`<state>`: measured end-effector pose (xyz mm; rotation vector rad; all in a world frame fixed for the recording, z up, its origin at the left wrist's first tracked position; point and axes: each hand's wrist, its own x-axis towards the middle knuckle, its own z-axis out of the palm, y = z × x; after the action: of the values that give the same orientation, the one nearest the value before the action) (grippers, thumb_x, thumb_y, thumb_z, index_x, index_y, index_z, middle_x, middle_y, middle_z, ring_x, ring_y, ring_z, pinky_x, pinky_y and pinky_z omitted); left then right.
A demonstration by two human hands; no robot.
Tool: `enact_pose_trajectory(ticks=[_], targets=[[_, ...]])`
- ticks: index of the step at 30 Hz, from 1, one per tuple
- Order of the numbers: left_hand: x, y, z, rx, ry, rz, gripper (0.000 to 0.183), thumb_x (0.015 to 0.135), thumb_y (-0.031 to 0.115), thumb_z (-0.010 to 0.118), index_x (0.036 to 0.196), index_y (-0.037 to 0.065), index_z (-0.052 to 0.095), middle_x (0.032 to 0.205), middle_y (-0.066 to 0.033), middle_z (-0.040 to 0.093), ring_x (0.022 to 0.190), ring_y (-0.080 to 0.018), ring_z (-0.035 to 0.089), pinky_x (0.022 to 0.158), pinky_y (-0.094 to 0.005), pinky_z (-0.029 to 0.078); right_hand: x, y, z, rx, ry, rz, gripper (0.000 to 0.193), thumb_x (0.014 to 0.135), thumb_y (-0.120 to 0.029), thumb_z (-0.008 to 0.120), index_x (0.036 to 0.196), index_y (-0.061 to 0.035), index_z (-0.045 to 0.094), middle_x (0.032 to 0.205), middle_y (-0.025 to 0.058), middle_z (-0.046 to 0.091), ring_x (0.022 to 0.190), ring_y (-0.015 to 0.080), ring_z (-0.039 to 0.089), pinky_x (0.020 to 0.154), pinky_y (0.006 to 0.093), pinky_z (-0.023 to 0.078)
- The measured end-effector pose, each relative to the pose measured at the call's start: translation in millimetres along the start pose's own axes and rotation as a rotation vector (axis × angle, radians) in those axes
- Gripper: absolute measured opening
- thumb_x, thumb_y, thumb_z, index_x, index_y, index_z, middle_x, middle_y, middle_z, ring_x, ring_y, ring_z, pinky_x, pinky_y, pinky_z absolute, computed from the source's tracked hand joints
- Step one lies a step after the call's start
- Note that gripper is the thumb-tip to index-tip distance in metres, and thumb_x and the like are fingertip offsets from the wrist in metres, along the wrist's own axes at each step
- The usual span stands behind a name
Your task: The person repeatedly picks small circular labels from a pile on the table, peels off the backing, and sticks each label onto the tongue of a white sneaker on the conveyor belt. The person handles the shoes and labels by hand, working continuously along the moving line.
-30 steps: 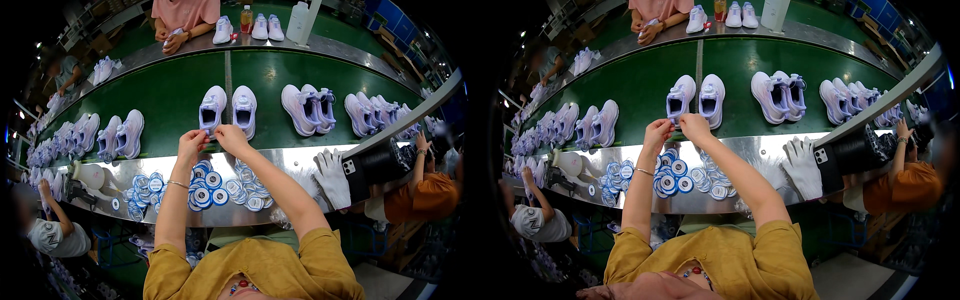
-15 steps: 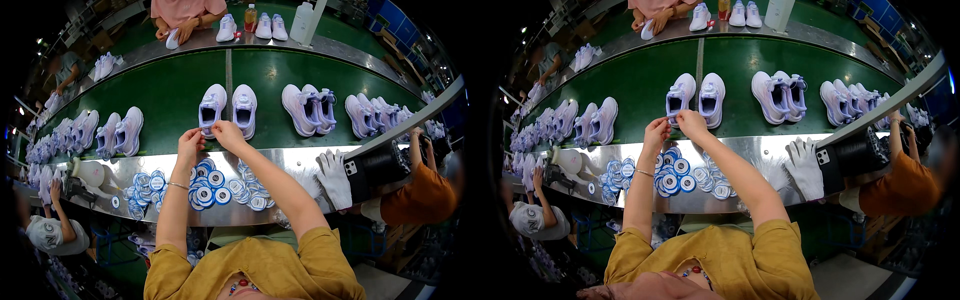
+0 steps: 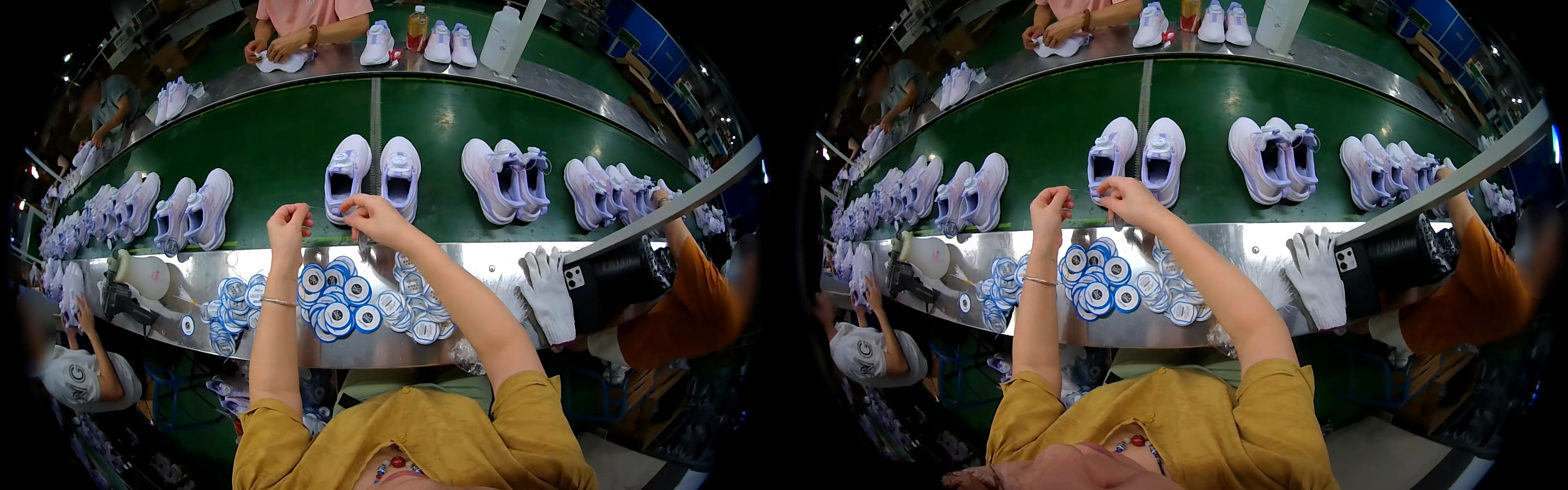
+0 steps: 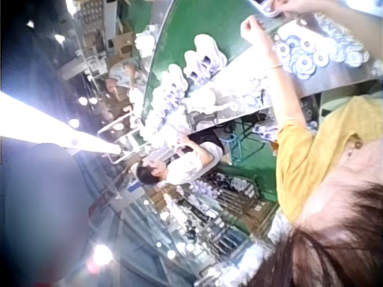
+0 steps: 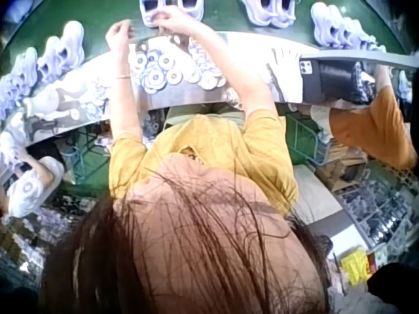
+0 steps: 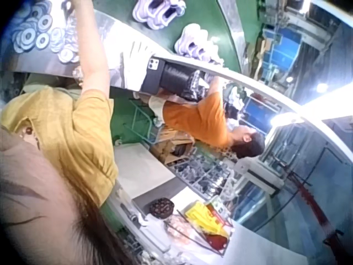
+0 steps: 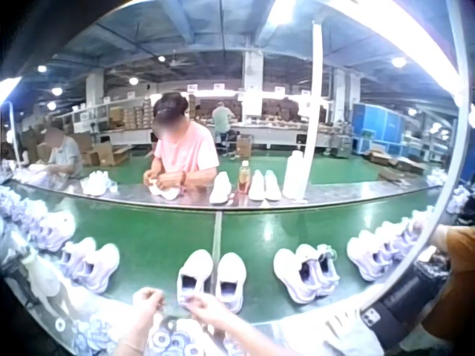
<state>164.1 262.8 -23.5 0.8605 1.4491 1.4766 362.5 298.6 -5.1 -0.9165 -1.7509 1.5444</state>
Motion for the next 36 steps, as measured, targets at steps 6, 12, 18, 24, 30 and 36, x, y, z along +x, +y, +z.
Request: enact_pose_trajectory(ticks=[6, 12, 18, 24, 30, 36], targets=[[-13, 17, -2, -0.062, 0.052, 0.012, 0.011, 0.087, 0.013, 0.064, 0.09, 0.002, 0.064, 0.079, -0.003, 0.063, 0.069, -0.0097, 0.06, 0.054, -0.0207, 0.046, -9, -1, 0, 0.27, 0.007, 0.188, 0.015, 0.087, -0.01, 0.061, 0.097, 0.001, 0.063, 0.086, 0.002, 0.064, 0.076, 0.0061, 0.056, 0.061, 0.0211, 0.042], [-24, 29, 4, -0.124, -0.001, 0.096, 0.01, 0.088, 0.011, 0.062, 0.091, 0.002, 0.064, 0.084, -0.005, 0.065, 0.071, -0.0098, 0.061, 0.053, -0.0196, 0.045, -8, 1, 14, 0.258, 0.085, -0.012, 0.014, 0.087, -0.008, 0.06, 0.093, 0.0033, 0.065, 0.078, 0.0047, 0.065, 0.071, 0.0099, 0.061, 0.063, 0.0239, 0.049], [-15, 28, 3, -0.152, -0.165, 0.042, 0.012, 0.089, 0.009, 0.061, 0.097, 0.001, 0.063, 0.083, -0.0069, 0.065, 0.062, -0.006, 0.054, 0.048, -0.0163, 0.04, 15, 12, 33, -0.057, 0.24, -0.068, 0.013, 0.087, -0.012, 0.062, 0.086, 0.0008, 0.063, 0.076, 0.0071, 0.065, 0.058, 0.013, 0.06, 0.048, 0.0272, 0.046], [-10, 22, -3, -0.049, -0.204, 0.046, 0.026, 0.089, 0.006, 0.059, 0.114, 0.001, 0.064, 0.08, -0.0004, 0.062, 0.061, -0.0031, 0.048, 0.052, -0.0164, 0.038, 25, 8, 42, -0.671, 0.534, -0.571, 0.008, 0.083, -0.012, 0.064, 0.083, -0.0045, 0.065, 0.083, 0.0092, 0.059, 0.072, 0.0186, 0.056, 0.063, 0.0278, 0.044], [-6, 19, -2, 0.042, -0.255, 0.099, 0.034, 0.085, 0.002, 0.06, 0.119, 0.001, 0.061, 0.08, 0.0008, 0.06, 0.072, -0.0046, 0.051, 0.065, -0.0185, 0.042, 43, 14, 36, 0.205, 0.201, -0.158, 0.01, 0.085, -0.01, 0.062, 0.085, -0.0003, 0.063, 0.082, 0.0024, 0.061, 0.075, 0.0099, 0.056, 0.067, 0.0242, 0.045], [-2, 19, -4, 0.091, -0.324, 0.137, 0.043, 0.082, -0.002, 0.062, 0.124, 0.001, 0.055, 0.081, 0.0004, 0.06, 0.079, -0.0076, 0.056, 0.076, -0.0214, 0.045, 49, 11, 35, 0.195, 0.152, -0.157, 0.01, 0.08, -0.009, 0.064, 0.081, 0.0009, 0.063, 0.072, 0.0034, 0.062, 0.067, 0.0084, 0.054, 0.06, 0.0239, 0.044]])
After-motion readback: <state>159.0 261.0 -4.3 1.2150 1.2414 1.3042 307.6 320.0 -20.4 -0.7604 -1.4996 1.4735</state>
